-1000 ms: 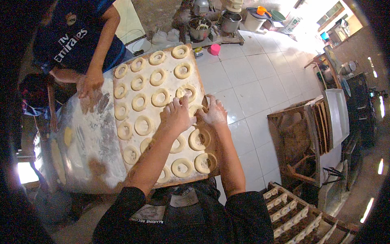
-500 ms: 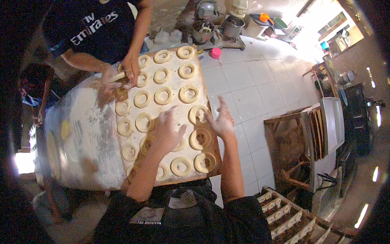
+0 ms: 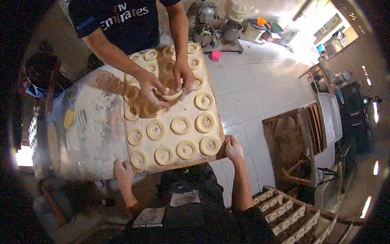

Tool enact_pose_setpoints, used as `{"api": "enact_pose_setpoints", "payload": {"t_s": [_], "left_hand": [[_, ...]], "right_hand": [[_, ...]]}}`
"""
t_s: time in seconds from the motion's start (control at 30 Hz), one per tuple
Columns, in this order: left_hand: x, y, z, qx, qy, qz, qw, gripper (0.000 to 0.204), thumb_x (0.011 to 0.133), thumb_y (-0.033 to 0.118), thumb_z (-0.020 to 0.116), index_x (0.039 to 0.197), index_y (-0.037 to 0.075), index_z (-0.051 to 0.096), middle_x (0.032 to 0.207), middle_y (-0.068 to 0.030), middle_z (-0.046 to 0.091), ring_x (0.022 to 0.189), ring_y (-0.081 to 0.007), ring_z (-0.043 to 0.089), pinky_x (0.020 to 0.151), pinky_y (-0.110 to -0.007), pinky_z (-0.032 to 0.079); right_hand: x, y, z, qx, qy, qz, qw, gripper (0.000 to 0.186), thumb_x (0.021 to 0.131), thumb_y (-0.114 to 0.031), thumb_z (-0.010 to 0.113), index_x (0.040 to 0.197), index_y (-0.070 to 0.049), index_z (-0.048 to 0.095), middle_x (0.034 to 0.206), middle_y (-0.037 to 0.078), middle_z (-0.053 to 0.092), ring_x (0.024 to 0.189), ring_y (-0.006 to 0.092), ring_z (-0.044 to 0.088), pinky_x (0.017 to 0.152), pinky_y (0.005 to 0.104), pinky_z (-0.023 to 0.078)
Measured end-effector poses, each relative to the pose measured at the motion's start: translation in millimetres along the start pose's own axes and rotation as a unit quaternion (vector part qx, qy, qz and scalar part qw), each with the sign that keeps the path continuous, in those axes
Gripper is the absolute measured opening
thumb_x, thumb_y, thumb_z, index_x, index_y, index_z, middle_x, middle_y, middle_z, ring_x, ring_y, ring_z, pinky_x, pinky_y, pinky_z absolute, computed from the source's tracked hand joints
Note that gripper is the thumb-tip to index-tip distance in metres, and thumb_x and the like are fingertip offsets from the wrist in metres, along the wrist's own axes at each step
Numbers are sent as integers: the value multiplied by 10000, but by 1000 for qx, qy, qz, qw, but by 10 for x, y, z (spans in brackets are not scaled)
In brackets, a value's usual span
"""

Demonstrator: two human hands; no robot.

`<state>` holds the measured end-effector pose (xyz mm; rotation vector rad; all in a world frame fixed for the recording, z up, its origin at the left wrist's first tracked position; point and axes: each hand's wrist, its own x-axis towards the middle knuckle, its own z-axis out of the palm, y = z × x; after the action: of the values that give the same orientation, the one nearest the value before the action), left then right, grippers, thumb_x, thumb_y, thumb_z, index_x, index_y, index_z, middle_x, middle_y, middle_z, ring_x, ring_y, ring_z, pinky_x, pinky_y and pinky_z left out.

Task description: The person shapes dough pieces into ring shapes by hand and places them on a wooden board. They then carry the board to a wooden rack and place it on a shelf among other boards of dough.

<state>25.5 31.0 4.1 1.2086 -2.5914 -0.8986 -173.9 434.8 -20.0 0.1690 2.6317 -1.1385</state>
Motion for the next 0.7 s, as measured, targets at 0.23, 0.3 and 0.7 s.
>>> {"api": "enact_pose_setpoints", "payload": {"t_s": [0.23, 0.3, 0.7], "left_hand": [[-200, 227, 42, 2, -4, -4, 1000, 451, 939, 222, 525, 1270, -73, 437, 1076, -283, 547, 1021, -433, 538, 897, -497, 420], [-193, 213, 40, 19, 5, 14, 1000, 463, 942, 235, 522, 1272, -78, 436, 1089, -293, 545, 1034, -441, 534, 905, -502, 416], [-221, -35, 311, -102, 12, 15, 995, 412, 955, 245, 508, 1215, -72, 471, 1113, -299, 546, 1063, -444, 526, 917, -492, 406]], "right_hand": [[-36, 35, 61, -28, 25, -4, 999, 267, 933, -225, 503, 1054, -2, 587, 910, 206, 657, 882, 328, 643, 784, 397, 485], [-36, 45, 122, -21, 37, -2, 999, 253, 936, -214, 508, 1058, -4, 574, 895, 208, 654, 870, 325, 645, 771, 393, 485], [94, 187, -38, 64, -43, 10, 997, 249, 984, -222, 459, 1019, -1, 566, 879, 90, 614, 802, 174, 556, 733, 308, 453]]}}
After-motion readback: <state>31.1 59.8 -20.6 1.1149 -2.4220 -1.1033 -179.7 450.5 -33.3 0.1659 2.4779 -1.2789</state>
